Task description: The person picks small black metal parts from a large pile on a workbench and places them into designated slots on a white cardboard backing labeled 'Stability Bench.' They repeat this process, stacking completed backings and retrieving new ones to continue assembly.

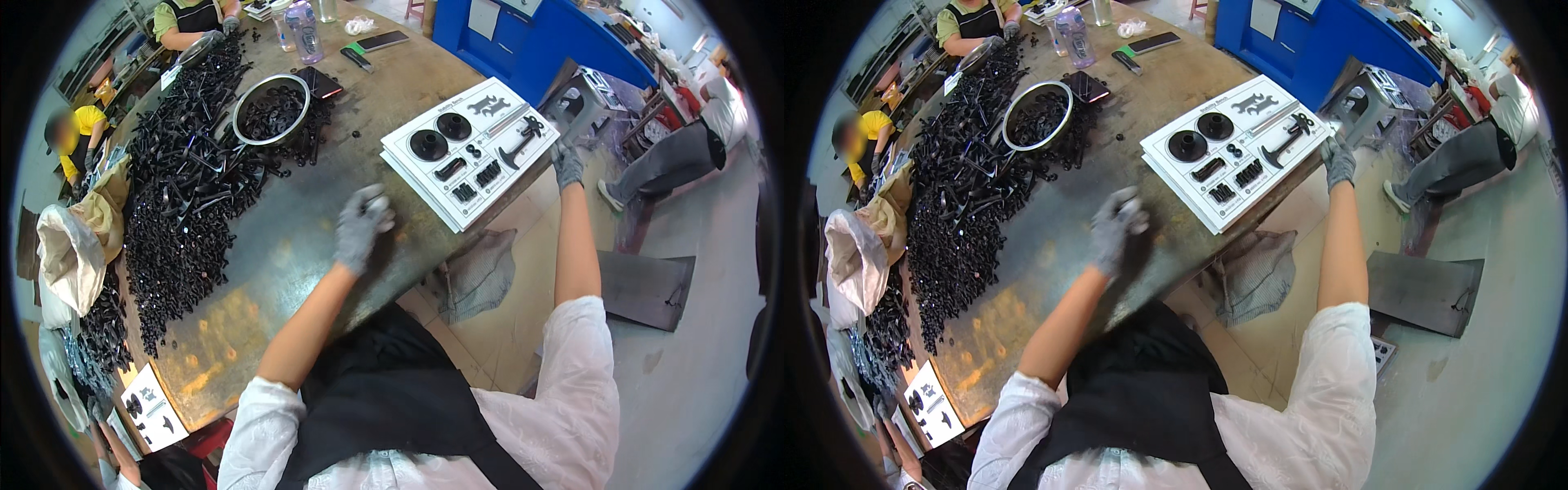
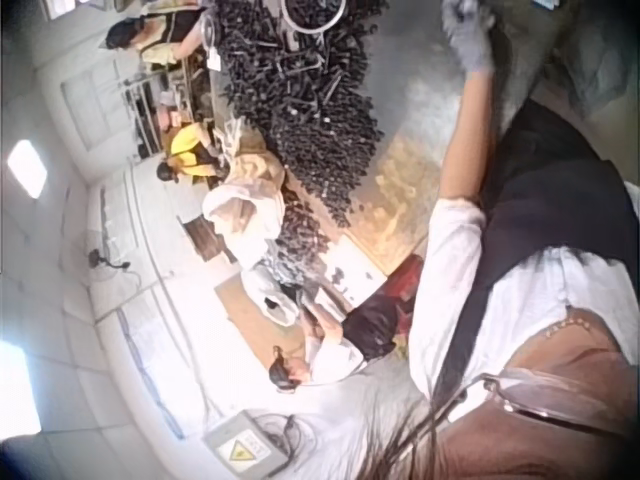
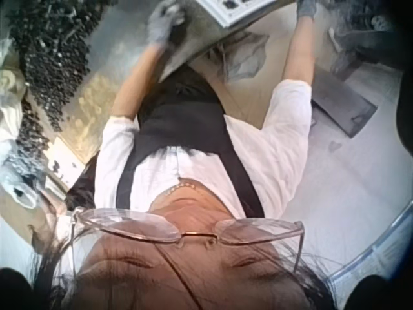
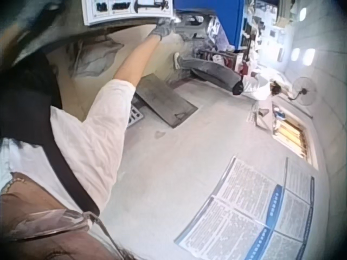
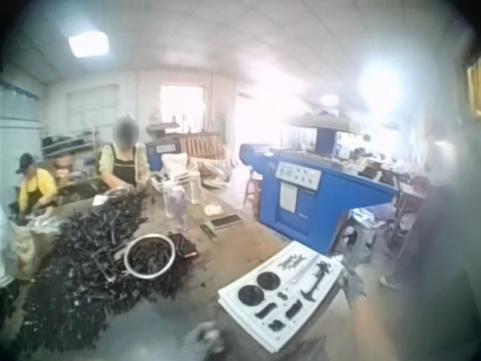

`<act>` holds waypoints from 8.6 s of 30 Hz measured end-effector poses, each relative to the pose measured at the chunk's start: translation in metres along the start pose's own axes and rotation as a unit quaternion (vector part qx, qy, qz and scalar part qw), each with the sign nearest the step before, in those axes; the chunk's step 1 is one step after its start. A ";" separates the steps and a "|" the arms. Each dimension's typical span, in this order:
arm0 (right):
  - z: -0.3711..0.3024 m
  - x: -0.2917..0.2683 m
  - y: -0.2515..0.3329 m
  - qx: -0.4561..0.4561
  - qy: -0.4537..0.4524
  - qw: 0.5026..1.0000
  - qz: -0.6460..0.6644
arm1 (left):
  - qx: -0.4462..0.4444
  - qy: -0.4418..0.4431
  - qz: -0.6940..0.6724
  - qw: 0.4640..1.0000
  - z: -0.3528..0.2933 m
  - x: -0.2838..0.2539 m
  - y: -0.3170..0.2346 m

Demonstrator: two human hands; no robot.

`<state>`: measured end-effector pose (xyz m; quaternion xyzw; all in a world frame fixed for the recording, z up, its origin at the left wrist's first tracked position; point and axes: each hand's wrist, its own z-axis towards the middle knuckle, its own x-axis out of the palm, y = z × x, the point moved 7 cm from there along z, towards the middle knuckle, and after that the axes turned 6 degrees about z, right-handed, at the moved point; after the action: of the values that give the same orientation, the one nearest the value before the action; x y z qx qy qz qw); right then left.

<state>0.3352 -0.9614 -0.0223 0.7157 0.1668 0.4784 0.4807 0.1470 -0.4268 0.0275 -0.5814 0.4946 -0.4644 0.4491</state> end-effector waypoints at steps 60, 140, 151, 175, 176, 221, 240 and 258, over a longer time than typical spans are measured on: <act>-0.625 0.173 -0.180 0.656 0.478 0.530 -0.248 | -0.098 -0.344 0.015 0.934 -0.405 -0.225 0.114; -0.458 0.524 -0.308 -0.200 0.499 0.477 -0.695 | 0.044 -0.380 0.463 0.799 -0.353 -0.269 -0.022; -0.424 0.437 -0.321 0.652 0.421 0.615 -0.137 | 0.059 -0.341 0.502 0.793 -0.347 -0.267 -0.021; -0.513 0.394 -0.147 -0.247 0.600 0.670 -0.360 | 0.193 -0.288 0.576 0.740 -0.299 -0.235 -0.054; -0.530 0.382 -0.127 -0.256 0.624 0.667 -0.317 | 0.222 -0.306 0.587 0.716 -0.295 -0.229 -0.066; -0.305 0.569 -0.259 -0.189 0.490 0.607 -0.596 | 0.100 -0.521 0.401 0.747 -0.328 -0.379 0.026; -0.310 0.533 -0.210 -0.184 0.379 0.845 -0.330 | 0.109 -0.460 0.445 0.760 -0.308 -0.368 0.020; -0.475 0.217 -0.131 0.167 0.457 0.755 -0.439 | 0.098 -0.443 0.443 0.773 -0.309 -0.375 0.036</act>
<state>0.0681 -0.4955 0.0181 0.3288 0.7400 0.4499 0.3768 -0.1924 -0.0775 0.0073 -0.3919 0.3960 0.0492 0.8290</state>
